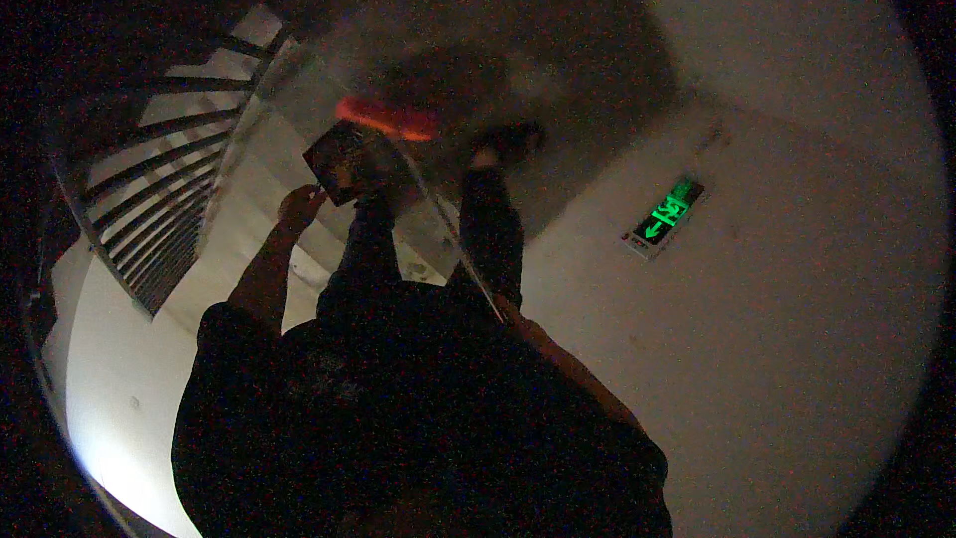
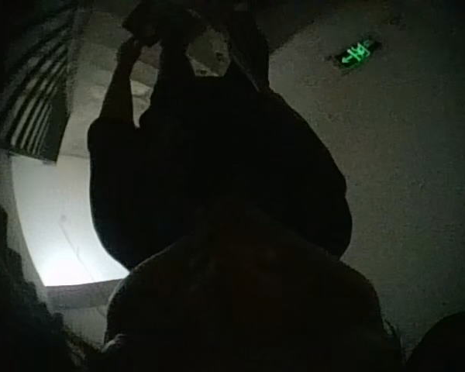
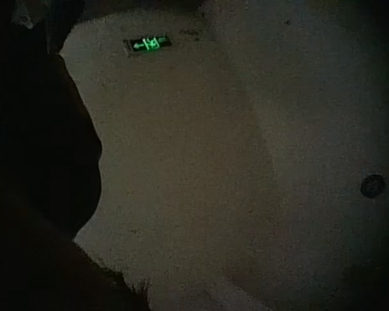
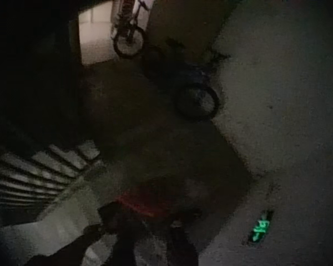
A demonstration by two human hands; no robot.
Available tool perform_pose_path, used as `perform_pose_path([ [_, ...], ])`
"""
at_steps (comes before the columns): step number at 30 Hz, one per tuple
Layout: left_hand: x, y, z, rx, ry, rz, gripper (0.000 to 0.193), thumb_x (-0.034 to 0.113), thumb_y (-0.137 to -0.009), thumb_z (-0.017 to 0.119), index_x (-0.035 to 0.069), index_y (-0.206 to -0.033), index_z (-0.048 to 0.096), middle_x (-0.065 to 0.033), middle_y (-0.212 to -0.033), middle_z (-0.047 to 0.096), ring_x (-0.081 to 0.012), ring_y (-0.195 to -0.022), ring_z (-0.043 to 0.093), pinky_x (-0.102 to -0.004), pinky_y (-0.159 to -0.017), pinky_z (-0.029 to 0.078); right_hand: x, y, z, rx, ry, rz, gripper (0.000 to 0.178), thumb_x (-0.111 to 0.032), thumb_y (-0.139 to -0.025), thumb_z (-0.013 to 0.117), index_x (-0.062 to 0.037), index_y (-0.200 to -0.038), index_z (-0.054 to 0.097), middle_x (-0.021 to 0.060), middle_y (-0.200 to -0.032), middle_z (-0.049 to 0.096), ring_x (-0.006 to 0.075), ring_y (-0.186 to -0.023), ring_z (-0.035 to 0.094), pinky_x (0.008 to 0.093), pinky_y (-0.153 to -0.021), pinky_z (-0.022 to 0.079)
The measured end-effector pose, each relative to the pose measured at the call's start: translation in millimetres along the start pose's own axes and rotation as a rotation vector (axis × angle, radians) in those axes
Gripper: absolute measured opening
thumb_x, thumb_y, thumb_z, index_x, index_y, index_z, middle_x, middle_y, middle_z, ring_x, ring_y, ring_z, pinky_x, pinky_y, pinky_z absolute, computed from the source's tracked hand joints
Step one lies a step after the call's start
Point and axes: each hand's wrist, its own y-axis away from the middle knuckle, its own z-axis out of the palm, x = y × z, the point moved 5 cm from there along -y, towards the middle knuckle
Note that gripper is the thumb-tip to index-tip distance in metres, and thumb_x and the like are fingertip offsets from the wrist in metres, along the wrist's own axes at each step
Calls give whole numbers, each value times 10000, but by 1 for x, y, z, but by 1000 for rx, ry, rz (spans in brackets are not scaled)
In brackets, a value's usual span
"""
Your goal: The person sweeps a tiled floor in a stairwell and hallway using a broom. They move around obstacles such as a bicycle and a mop, sweeping debris from the floor surface. The person navigates the space, sweeping near walls, doorways, and a staircase.
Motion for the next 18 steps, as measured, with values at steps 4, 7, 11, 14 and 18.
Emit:
perform_pose_path([
  [4,-10,3,2,-4,27,-38,436,467,-791,477,175,-1102,564,-137,-1031,589,-304,-966,548,-392,-824,422,-13,19,-22,-20,88,-189,743,-207,-800,557,-148,-1360,73,177,-926,603,332,-763,591,425,-696,474],
  [7,-24,12,-4,43,143,-44,450,439,-791,501,108,-1090,563,-145,-1011,594,-290,-945,557,-375,-810,429,-21,43,-51,76,313,-334,734,-210,-799,560,-155,-1358,87,174,-950,601,340,-787,590,428,-715,472],
  [11,-29,38,-42,293,-20,235,429,392,-784,557,55,-1048,579,-131,-956,613,-226,-864,583,-329,-765,441,0,63,-105,179,327,37,679,-215,-788,569,-151,-1336,175,173,-952,596,345,-834,581,424,-733,463],
  [14,-32,51,-68,306,281,175,408,375,-782,576,34,-1005,595,-107,-894,624,-185,-812,576,-306,-737,437,13,62,-158,437,335,7,557,-223,-763,582,-131,-1257,341,169,-853,594,329,-827,578,421,-703,455],
  [18,-3,38,-99,363,475,103,370,327,-776,602,30,-997,598,-80,-810,615,-151,-680,558,-304,-623,437,66,48,-227,641,518,188,334,-234,-783,540,-96,-1077,465,134,-936,596,309,-864,574,435,-716,461],
])
